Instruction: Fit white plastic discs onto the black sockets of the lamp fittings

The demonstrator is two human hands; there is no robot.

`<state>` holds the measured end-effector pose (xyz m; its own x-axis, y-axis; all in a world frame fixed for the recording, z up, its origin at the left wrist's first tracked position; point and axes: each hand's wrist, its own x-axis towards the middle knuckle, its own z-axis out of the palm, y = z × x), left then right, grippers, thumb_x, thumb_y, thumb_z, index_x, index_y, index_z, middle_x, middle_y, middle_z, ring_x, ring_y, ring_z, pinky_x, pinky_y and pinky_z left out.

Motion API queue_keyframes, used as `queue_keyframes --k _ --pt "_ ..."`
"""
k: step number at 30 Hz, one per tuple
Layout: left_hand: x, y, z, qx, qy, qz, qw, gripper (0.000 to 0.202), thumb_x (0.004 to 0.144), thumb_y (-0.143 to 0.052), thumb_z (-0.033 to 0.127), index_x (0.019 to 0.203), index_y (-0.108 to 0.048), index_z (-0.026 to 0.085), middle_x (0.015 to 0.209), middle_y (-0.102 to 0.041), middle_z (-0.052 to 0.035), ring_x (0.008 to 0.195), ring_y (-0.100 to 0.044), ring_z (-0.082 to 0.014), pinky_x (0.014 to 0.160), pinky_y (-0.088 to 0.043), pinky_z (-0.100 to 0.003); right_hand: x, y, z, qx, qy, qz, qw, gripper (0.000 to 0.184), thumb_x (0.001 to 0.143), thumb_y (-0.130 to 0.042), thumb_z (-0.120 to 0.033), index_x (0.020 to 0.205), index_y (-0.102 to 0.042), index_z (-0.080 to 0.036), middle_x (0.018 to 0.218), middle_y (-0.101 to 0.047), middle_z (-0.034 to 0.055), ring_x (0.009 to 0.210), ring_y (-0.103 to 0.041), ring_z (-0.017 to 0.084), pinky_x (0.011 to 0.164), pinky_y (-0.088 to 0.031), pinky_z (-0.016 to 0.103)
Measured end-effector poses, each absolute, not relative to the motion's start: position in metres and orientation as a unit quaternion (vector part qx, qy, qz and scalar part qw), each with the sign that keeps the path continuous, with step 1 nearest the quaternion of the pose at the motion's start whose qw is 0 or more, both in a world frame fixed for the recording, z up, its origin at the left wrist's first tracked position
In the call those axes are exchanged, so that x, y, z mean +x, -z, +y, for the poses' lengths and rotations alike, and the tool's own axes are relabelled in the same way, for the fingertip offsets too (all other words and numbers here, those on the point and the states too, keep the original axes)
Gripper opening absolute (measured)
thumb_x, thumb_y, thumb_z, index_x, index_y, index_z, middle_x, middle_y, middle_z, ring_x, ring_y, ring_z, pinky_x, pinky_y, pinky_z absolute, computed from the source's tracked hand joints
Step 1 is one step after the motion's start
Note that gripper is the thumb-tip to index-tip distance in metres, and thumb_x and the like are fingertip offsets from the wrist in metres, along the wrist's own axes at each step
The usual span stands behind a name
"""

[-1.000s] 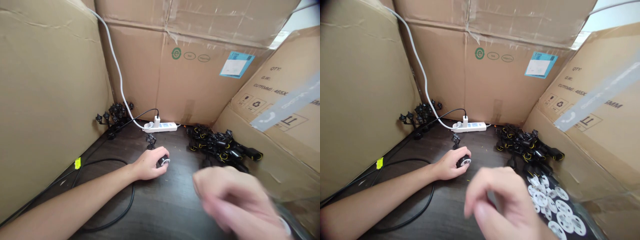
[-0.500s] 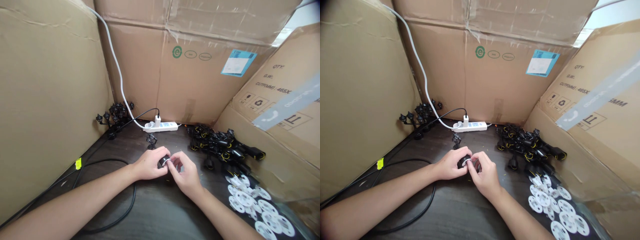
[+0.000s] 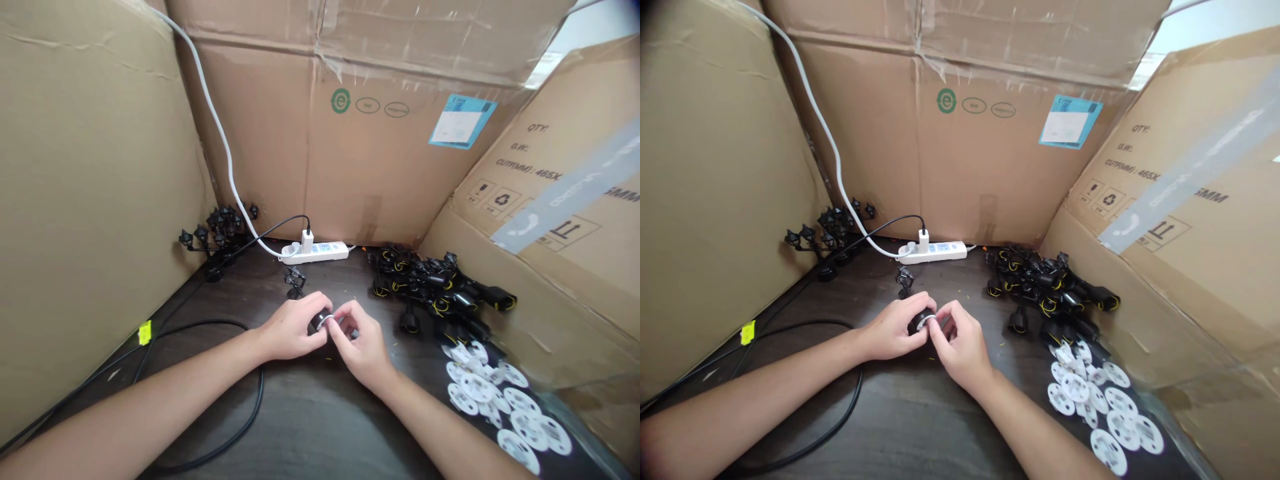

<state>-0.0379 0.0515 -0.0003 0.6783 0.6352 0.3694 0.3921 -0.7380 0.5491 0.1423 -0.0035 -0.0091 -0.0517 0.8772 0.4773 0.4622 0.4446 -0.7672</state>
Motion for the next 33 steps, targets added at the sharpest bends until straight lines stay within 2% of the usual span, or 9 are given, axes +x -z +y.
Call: queue_keyframes --k 7,12,16,23,33 --pt "-0.0383 -0.0024 0.0498 0.889 -0.282 0.292 0.209 0.02 0.083 -0.059 0.023 0.103 -0.056 0.021 0.094 -0.065 -0.0005 0.072 -0.058 -0.014 0.065 -0.042 -0.025 0.1441 0.0101 -0.0047 -0.49 -0.253 -0.672 0.494 0.015 0.092 -0.062 -0.031 0.083 -0.054 -0.022 0.062 -0.063 -0.0018 0.049 -0.058 0.014 0.047 -0.042 0.023" --pt "-0.0383 0.0001 0.0508 0.892 -0.279 0.29 0.205 0.023 0.082 -0.059 0.022 0.104 -0.055 0.022 0.095 -0.064 -0.0002 0.073 -0.057 -0.0141 0.065 -0.041 -0.026 0.1442 0.016 -0.0025 -0.484 -0.307 -0.661 0.484 0.019 0.094 -0.062 -0.034 0.084 -0.051 -0.022 0.069 -0.067 0.0001 0.054 -0.061 0.015 0.05 -0.047 0.024" --pt "-0.0383 0.001 0.0516 0.893 -0.28 0.291 0.2 0.017 0.085 -0.056 0.023 0.103 -0.055 0.021 0.094 -0.063 -0.0003 0.073 -0.057 -0.0143 0.065 -0.04 -0.026 0.1435 0.016 -0.001 -0.488 -0.31 -0.661 0.478 0.018 0.094 -0.06 -0.034 0.084 -0.052 -0.022 0.069 -0.064 -0.0009 0.054 -0.059 0.014 0.051 -0.046 0.024" --pt "-0.0381 0.0001 0.0511 0.892 -0.276 0.293 0.205 0.018 0.086 -0.056 0.024 0.104 -0.055 0.022 0.094 -0.063 0.0001 0.071 -0.056 -0.0136 0.064 -0.04 -0.025 0.1436 0.0109 -0.0004 -0.502 -0.24 -0.681 0.476 0.019 0.091 -0.061 -0.03 0.076 -0.054 -0.021 0.062 -0.056 -0.0038 0.053 -0.053 0.012 0.052 -0.04 0.023" --pt "-0.0387 0.0008 0.0501 0.89 -0.276 0.295 0.209 0.02 0.084 -0.056 0.024 0.104 -0.054 0.022 0.095 -0.063 0.0002 0.073 -0.056 -0.0141 0.066 -0.04 -0.026 0.1447 0.0122 -0.0008 -0.494 -0.287 -0.684 0.453 0.027 0.096 -0.056 -0.038 0.075 -0.051 -0.022 0.062 -0.055 -0.0032 0.054 -0.051 0.013 0.053 -0.039 0.023"
